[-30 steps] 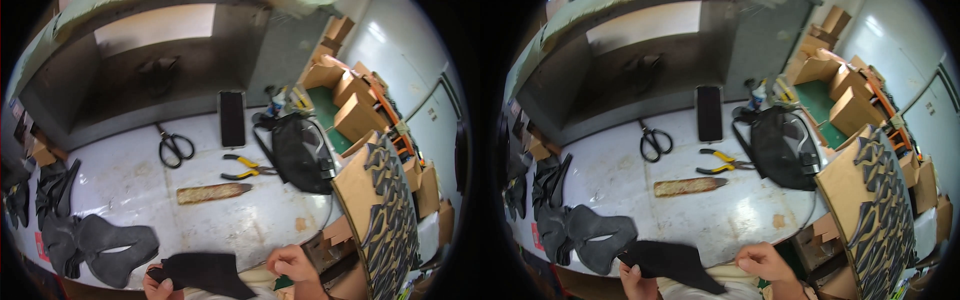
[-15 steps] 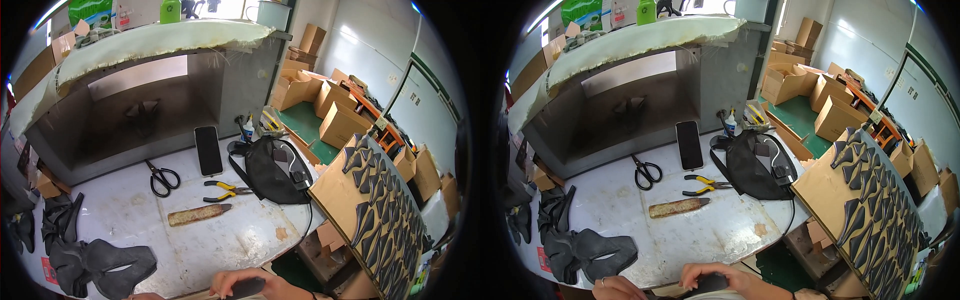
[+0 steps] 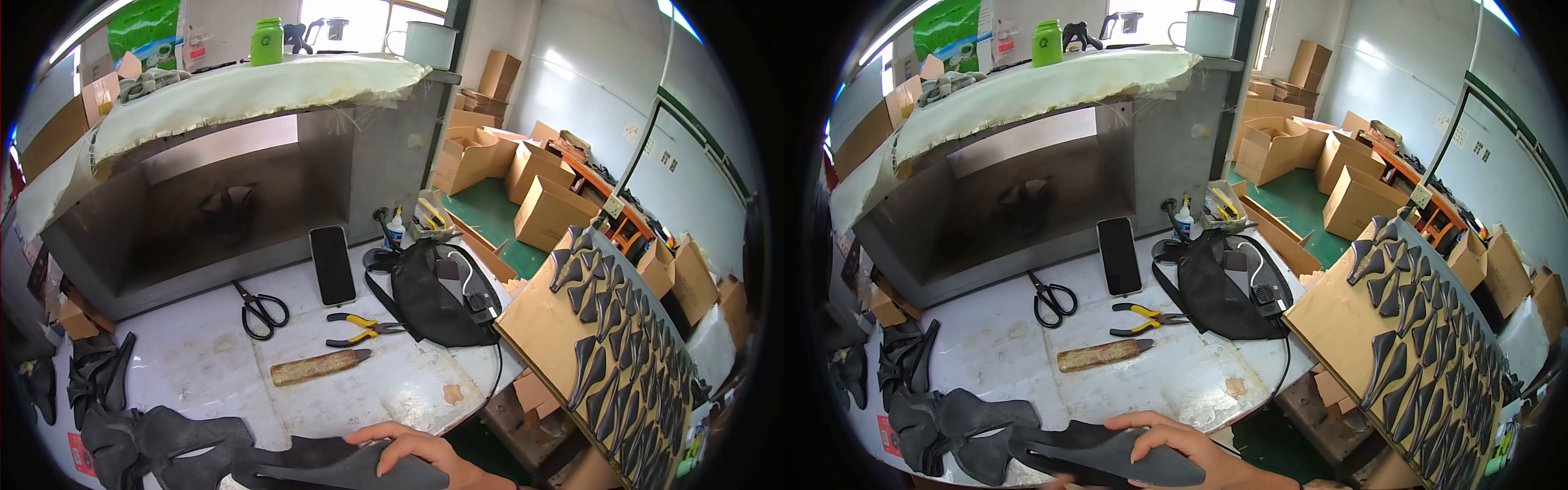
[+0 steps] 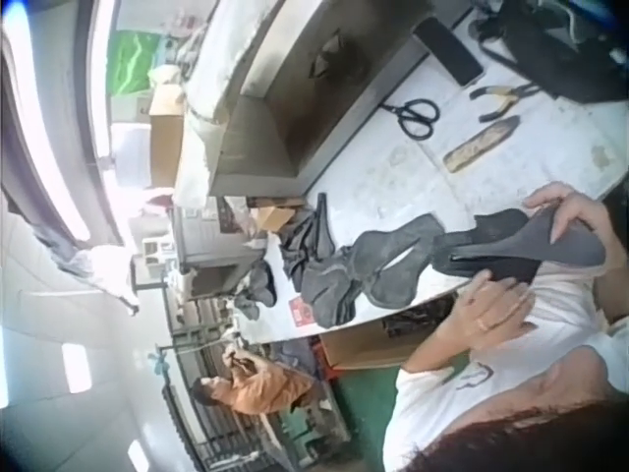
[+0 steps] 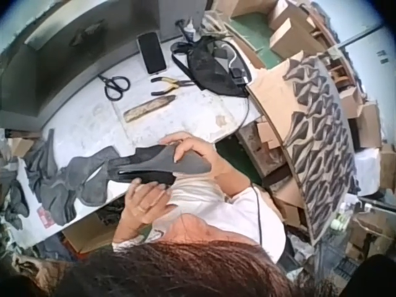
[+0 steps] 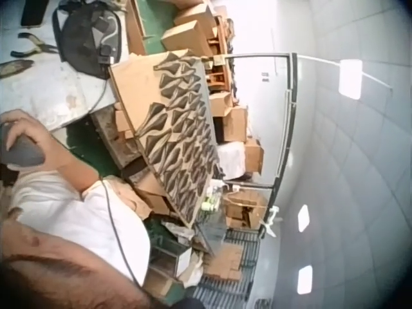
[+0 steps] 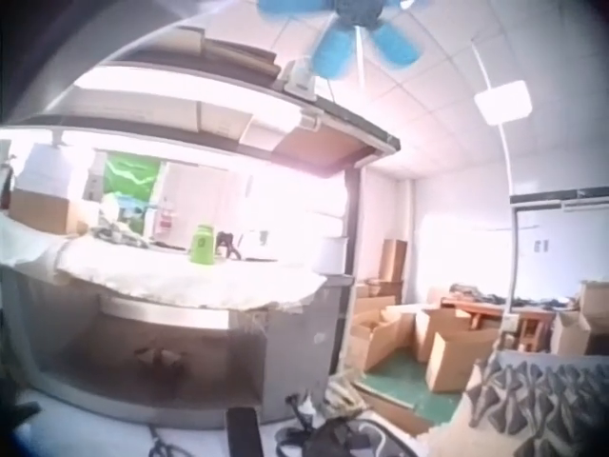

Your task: Inspecting and organizing bicycle saddle covers and bases on a manufacturing workbench.

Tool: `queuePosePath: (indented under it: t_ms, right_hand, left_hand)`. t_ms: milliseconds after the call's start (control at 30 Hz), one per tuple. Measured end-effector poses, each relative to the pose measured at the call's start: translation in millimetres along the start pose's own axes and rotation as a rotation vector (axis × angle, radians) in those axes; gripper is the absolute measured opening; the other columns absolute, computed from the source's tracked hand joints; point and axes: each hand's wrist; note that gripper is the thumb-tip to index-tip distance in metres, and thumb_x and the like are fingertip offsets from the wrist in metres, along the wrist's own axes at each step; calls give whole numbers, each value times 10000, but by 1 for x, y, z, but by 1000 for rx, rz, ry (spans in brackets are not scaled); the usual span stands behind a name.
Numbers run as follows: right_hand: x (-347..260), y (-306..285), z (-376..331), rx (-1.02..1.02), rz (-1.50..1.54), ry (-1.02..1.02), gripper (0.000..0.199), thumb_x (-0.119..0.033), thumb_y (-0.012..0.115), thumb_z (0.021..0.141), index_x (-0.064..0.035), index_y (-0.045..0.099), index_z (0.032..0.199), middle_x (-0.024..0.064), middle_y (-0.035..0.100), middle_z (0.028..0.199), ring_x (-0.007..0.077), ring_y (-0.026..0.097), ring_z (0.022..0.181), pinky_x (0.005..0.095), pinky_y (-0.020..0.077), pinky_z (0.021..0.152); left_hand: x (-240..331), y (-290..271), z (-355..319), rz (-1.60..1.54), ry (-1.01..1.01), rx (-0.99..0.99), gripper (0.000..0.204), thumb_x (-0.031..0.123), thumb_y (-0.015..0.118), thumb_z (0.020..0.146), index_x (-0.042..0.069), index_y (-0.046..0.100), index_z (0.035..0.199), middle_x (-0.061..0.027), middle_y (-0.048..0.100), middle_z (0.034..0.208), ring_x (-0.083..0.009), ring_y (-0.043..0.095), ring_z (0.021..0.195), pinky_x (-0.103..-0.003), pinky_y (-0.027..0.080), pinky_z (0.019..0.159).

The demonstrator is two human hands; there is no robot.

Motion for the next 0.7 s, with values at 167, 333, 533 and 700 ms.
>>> queuePosePath:
  t_ms: [167, 333, 533, 700]
  right_hand:
    - [0, -11, -8, -129, 18, 30, 143, -190, 653, 892, -51, 620, 896, 233, 588, 1183, 295, 622, 990, 375, 475, 879]
    - [-11, -27, -4, -211, -31, 30, 149, -190, 631, 908, -51, 624, 856, 224, 605, 1147, 305, 629, 958, 376, 482, 855]
    - [-7, -40, -3, -241, 74, 119, 144, -179, 627, 909, -43, 632, 863, 222, 601, 1150, 306, 624, 959, 369, 480, 843]
    - [0, -57, -8, -260, 75, 122, 99, -128, 690, 864, -44, 640, 877, 223, 591, 1170, 310, 620, 960, 387, 475, 854]
  left_hand:
    - [-33, -31, -11, 200, -752, 253, 149, 69, 678, 848, 41, 639, 989, -78, 577, 949, -153, 514, 701, -267, 408, 596]
    - [-38, -23, -24, -785, -1249, 20, 92, 56, 668, 876, 7, 619, 936, 57, 534, 652, -9, 440, 574, -181, 318, 500]
    - [-37, 6, -31, -986, -1165, 57, 87, 69, 679, 875, 20, 614, 905, 53, 539, 645, -1, 420, 521, -179, 318, 467]
    - [-46, 3, -23, -1065, -1388, -175, 108, 82, 708, 856, 26, 623, 892, 41, 572, 675, -13, 488, 600, -181, 380, 549]
Point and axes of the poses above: each hand's wrist, its own z-axis towards the middle knuckle, its own y-axis out of the palm, x = y × z
